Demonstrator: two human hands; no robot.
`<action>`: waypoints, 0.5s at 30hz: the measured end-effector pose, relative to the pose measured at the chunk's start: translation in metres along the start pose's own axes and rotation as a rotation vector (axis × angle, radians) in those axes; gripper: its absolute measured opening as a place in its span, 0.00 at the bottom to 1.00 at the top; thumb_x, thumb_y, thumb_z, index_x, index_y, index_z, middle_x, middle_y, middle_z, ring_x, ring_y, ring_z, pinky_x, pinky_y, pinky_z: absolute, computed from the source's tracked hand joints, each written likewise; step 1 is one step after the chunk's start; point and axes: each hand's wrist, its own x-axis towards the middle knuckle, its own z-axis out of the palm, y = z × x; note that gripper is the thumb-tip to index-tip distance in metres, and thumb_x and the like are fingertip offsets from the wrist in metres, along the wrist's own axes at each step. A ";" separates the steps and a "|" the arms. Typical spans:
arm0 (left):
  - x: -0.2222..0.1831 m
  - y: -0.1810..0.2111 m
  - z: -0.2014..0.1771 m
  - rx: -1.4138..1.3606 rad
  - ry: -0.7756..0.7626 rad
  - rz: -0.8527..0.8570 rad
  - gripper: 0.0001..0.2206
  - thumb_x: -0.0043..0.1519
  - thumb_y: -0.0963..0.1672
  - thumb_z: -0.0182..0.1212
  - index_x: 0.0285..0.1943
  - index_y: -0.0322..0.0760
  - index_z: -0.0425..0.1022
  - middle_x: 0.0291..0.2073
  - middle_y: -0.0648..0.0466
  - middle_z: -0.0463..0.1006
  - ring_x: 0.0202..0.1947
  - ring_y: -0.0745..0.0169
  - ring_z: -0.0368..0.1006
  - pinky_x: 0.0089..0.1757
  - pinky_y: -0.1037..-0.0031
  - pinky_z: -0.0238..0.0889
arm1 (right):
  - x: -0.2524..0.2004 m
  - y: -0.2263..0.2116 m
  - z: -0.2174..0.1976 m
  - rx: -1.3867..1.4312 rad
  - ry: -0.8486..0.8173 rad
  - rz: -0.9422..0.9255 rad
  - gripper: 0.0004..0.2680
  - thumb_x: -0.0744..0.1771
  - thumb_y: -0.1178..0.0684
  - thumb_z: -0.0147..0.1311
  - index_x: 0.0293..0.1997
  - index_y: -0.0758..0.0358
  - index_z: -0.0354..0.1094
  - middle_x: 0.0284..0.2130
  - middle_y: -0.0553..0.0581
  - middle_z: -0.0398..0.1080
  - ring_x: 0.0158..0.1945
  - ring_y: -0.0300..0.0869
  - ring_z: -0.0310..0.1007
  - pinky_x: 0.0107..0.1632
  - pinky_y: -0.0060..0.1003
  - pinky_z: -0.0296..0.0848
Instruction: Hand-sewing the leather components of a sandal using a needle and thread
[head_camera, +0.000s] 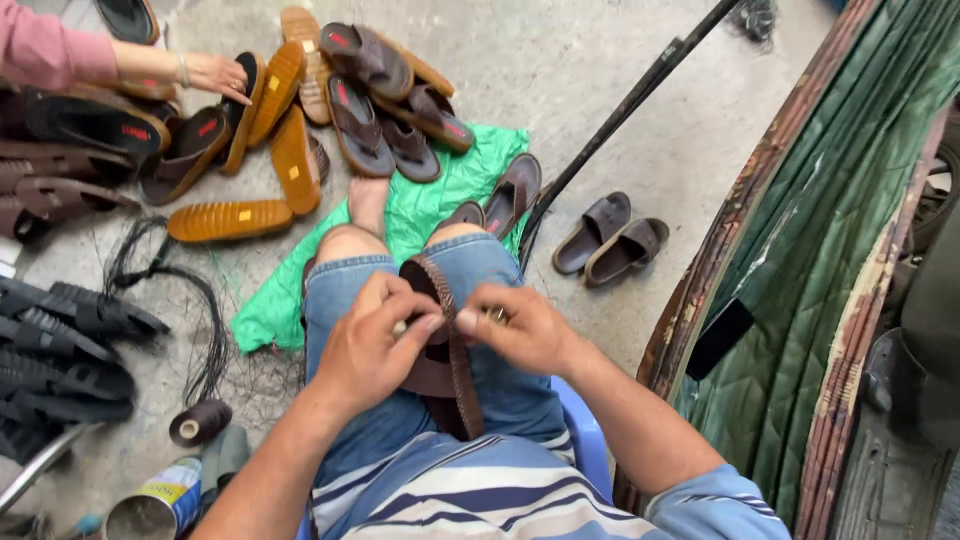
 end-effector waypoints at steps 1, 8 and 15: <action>-0.005 0.004 -0.001 0.009 0.014 0.011 0.05 0.54 0.49 0.58 0.38 0.57 0.74 0.34 0.62 0.68 0.29 0.59 0.74 0.31 0.66 0.69 | -0.001 -0.004 -0.001 -0.235 -0.016 -0.103 0.05 0.63 0.47 0.51 0.28 0.52 0.69 0.19 0.49 0.70 0.21 0.42 0.70 0.24 0.31 0.68; -0.018 0.006 0.011 0.075 0.018 0.020 0.04 0.55 0.49 0.56 0.36 0.56 0.74 0.42 0.58 0.67 0.37 0.45 0.73 0.32 0.57 0.70 | 0.004 -0.015 -0.005 -0.834 -0.158 -0.158 0.05 0.61 0.47 0.52 0.30 0.52 0.67 0.28 0.50 0.65 0.27 0.56 0.70 0.30 0.49 0.71; -0.016 0.005 0.004 0.036 0.015 0.002 0.03 0.55 0.48 0.56 0.35 0.57 0.74 0.43 0.59 0.67 0.34 0.43 0.74 0.31 0.57 0.69 | -0.003 -0.002 -0.048 0.496 0.125 0.250 0.04 0.60 0.55 0.53 0.31 0.63 0.69 0.08 0.45 0.56 0.08 0.30 0.54 0.11 0.23 0.56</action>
